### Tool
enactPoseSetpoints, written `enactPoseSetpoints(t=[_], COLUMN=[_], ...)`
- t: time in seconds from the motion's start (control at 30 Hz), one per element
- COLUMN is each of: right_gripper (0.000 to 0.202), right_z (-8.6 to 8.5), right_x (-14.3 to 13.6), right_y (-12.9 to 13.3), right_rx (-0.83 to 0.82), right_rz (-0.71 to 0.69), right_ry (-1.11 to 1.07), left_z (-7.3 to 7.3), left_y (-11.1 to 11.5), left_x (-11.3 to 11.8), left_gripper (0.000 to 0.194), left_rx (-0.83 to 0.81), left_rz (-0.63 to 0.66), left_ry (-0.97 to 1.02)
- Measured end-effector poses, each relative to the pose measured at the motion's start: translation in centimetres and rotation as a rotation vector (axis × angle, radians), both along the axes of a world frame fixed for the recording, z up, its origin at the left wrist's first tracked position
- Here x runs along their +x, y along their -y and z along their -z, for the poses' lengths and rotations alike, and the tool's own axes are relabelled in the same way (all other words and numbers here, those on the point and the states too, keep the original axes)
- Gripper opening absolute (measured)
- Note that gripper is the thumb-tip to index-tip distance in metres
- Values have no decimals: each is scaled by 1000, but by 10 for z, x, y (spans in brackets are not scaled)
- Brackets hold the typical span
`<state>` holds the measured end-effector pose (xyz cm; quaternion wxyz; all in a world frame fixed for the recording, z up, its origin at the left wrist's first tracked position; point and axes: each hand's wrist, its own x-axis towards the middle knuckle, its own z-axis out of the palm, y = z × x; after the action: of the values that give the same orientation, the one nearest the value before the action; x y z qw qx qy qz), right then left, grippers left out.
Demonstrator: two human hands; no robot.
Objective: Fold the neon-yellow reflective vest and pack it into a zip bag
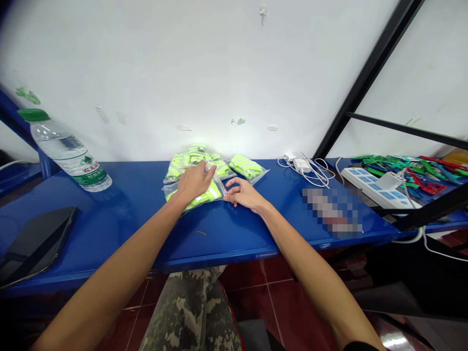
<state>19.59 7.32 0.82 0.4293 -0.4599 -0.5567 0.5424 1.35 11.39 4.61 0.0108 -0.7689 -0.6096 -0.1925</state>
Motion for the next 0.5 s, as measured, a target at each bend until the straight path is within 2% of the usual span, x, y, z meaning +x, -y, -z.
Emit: enactPoseSetpoints(t=[0.5], right_gripper=[35], right_z=[-2], right_x=[0], right_y=[1], right_rx=[50], right_rz=[3], right_ry=[2], left_z=[-1], left_y=[1], left_x=[0], left_gripper=[57], left_rx=[-5], left_rz=[-6], left_ry=[23])
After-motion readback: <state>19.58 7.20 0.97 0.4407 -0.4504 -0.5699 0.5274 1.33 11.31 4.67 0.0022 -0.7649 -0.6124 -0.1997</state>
